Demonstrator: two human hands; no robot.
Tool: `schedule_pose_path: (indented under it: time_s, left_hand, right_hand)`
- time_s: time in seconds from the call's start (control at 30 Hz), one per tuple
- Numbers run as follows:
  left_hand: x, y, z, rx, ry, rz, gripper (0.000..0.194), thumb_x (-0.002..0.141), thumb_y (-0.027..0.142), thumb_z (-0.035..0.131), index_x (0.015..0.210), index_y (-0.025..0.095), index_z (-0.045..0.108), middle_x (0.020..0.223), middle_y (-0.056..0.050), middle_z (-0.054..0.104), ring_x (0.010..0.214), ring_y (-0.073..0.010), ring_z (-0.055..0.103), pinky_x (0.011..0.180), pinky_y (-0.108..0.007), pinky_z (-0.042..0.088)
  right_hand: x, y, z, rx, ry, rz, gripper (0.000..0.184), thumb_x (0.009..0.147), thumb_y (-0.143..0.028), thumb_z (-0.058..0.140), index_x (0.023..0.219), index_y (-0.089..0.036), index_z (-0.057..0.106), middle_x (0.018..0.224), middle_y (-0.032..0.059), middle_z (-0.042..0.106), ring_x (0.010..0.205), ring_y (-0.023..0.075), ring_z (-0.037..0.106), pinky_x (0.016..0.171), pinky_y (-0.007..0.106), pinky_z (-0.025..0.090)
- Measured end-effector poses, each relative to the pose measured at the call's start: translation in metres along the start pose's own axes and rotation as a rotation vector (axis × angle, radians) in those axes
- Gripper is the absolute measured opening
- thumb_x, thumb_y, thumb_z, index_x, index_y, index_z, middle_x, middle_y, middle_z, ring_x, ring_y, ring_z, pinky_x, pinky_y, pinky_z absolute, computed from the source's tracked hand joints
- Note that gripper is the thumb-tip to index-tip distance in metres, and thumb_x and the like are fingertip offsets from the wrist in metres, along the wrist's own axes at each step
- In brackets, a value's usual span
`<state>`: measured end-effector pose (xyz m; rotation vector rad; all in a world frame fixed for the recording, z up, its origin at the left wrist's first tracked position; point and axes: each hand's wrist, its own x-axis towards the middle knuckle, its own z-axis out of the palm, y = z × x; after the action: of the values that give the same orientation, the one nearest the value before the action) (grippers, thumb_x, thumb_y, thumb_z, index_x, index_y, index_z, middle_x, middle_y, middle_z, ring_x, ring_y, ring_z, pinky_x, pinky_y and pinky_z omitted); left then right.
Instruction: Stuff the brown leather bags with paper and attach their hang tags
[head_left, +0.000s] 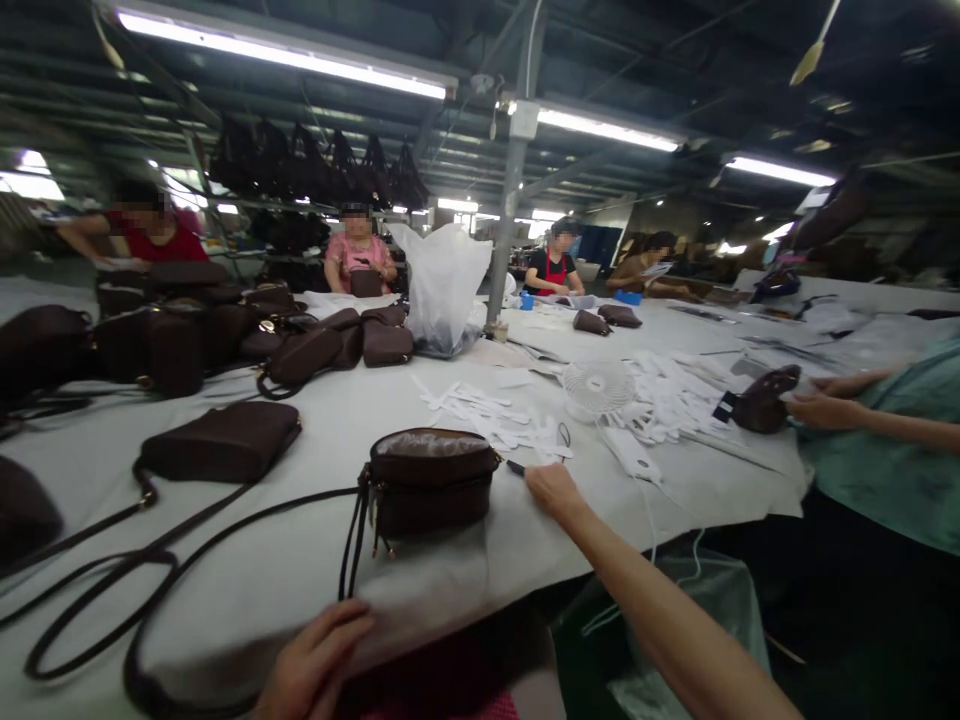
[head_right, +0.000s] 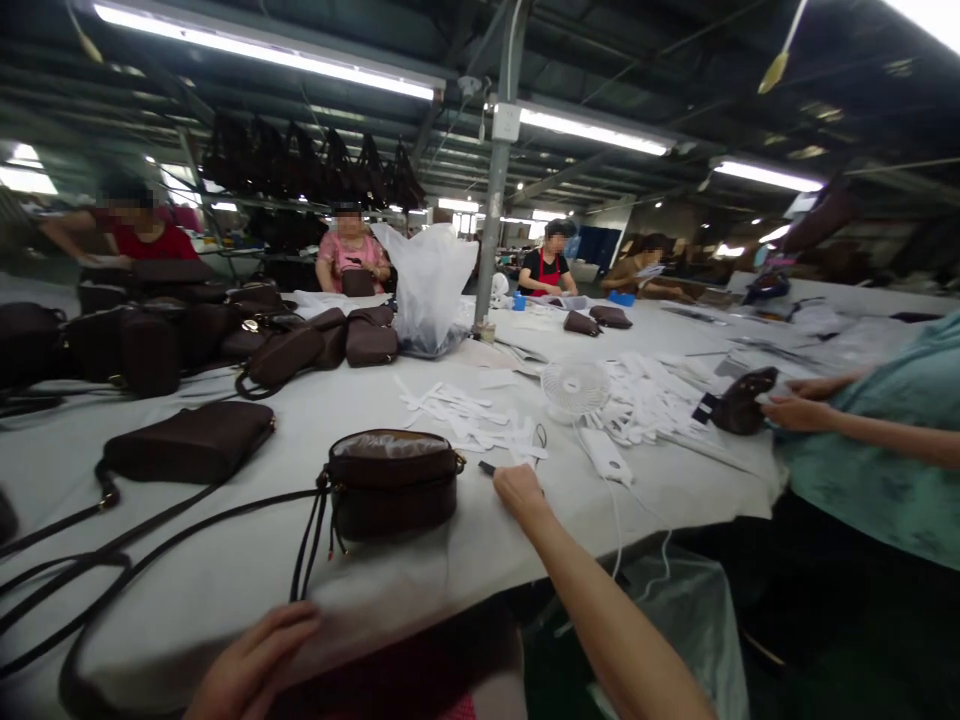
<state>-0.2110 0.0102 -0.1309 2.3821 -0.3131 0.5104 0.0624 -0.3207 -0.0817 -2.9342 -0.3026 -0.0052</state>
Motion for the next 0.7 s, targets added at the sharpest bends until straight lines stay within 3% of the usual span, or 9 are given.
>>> schedule_pose_path:
  time_s: [0.1,0.17,0.23,0.33,0.43,0.47,0.53,0.6,0.7]
  left_hand:
    - [0.023,0.023,-0.016,-0.118,0.02,-0.036,0.029,0.09,0.028,0.046,0.105,0.028,0.071,0.115,-0.008,0.068,0.103,-0.0198,0.066,0.09,-0.025,0.054]
    - [0.042,0.039,-0.025,-0.226,0.028,-0.094,0.027,0.091,0.028,0.046,0.101,0.025,0.07,0.115,-0.008,0.067,0.106,-0.0199,0.064,0.094,-0.028,0.052]
    - [0.063,0.054,-0.028,-0.348,0.057,-0.127,0.026,0.091,0.027,0.045,0.099,0.023,0.07,0.115,-0.008,0.066,0.109,-0.0204,0.061,0.098,-0.033,0.048]
    - [0.095,0.08,-0.017,-0.561,0.025,-0.148,0.028,0.086,0.027,0.052,0.111,0.023,0.065,0.13,-0.009,0.058,0.122,-0.0228,0.051,0.101,-0.036,0.043]
    - [0.116,0.102,0.011,-0.903,-0.063,-0.199,0.054,0.077,0.027,0.063,0.13,0.024,0.051,0.142,-0.01,0.048,0.124,-0.0224,0.049,0.094,-0.033,0.046]
    - [0.12,0.107,0.021,-1.02,-0.096,-0.222,0.057,0.075,0.029,0.065,0.13,0.023,0.049,0.136,-0.011,0.052,0.117,-0.0214,0.054,0.085,-0.03,0.048]
    - [0.119,0.108,0.034,-1.161,-0.172,-0.316,0.044,0.076,0.038,0.064,0.115,0.017,0.056,0.103,-0.01,0.066,0.082,-0.0159,0.063,0.062,-0.023,0.045]
    - [0.109,0.101,0.035,-1.163,-0.222,-0.423,0.034,0.08,0.046,0.057,0.092,0.014,0.059,0.069,-0.002,0.059,0.053,-0.0093,0.05,0.048,-0.02,0.033]
    - [0.083,0.083,0.016,-0.935,-0.237,-0.453,0.031,0.083,0.045,0.051,0.073,0.015,0.053,0.058,0.004,0.048,0.05,-0.0081,0.04,0.05,-0.021,0.03]
  right_hand:
    - [-0.014,0.011,-0.023,0.102,0.117,0.08,0.028,0.089,-0.01,0.04,0.099,-0.01,0.065,0.091,0.0214,0.07,0.093,0.0325,0.066,0.082,0.046,0.047]
    - [-0.028,0.016,-0.042,0.189,0.176,0.107,0.033,0.093,-0.018,0.033,0.112,-0.012,0.06,0.098,0.0176,0.07,0.094,0.0279,0.066,0.078,0.041,0.052]
    - [-0.049,0.009,-0.061,0.487,0.179,0.079,0.034,0.092,-0.026,0.037,0.117,-0.014,0.057,0.105,0.0128,0.069,0.095,0.0235,0.066,0.073,0.034,0.055]
    - [-0.085,-0.025,-0.081,1.149,0.073,0.001,0.037,0.082,-0.038,0.059,0.111,-0.017,0.061,0.107,0.0086,0.069,0.098,0.0236,0.065,0.071,0.033,0.058]
    - [-0.117,-0.072,-0.087,1.414,-0.05,-0.066,0.042,0.072,-0.042,0.072,0.106,-0.019,0.065,0.106,0.0069,0.069,0.096,0.0234,0.065,0.073,0.035,0.059]
    - [-0.125,-0.084,-0.087,1.447,-0.073,-0.084,0.041,0.072,-0.042,0.073,0.105,-0.019,0.066,0.107,0.0069,0.069,0.095,0.0227,0.065,0.074,0.035,0.059]
    - [-0.136,-0.097,-0.085,1.515,-0.073,-0.09,0.039,0.071,-0.041,0.075,0.103,-0.019,0.067,0.105,0.0064,0.069,0.091,0.0212,0.065,0.075,0.035,0.059]
    - [-0.142,-0.097,-0.079,1.584,-0.03,-0.049,0.038,0.069,-0.039,0.078,0.101,-0.019,0.068,0.102,0.0062,0.07,0.09,0.0211,0.065,0.074,0.034,0.059]
    - [-0.154,-0.082,-0.056,1.619,-0.012,0.045,0.042,0.067,-0.038,0.08,0.102,-0.019,0.068,0.102,0.0072,0.07,0.09,0.0222,0.065,0.072,0.034,0.059]
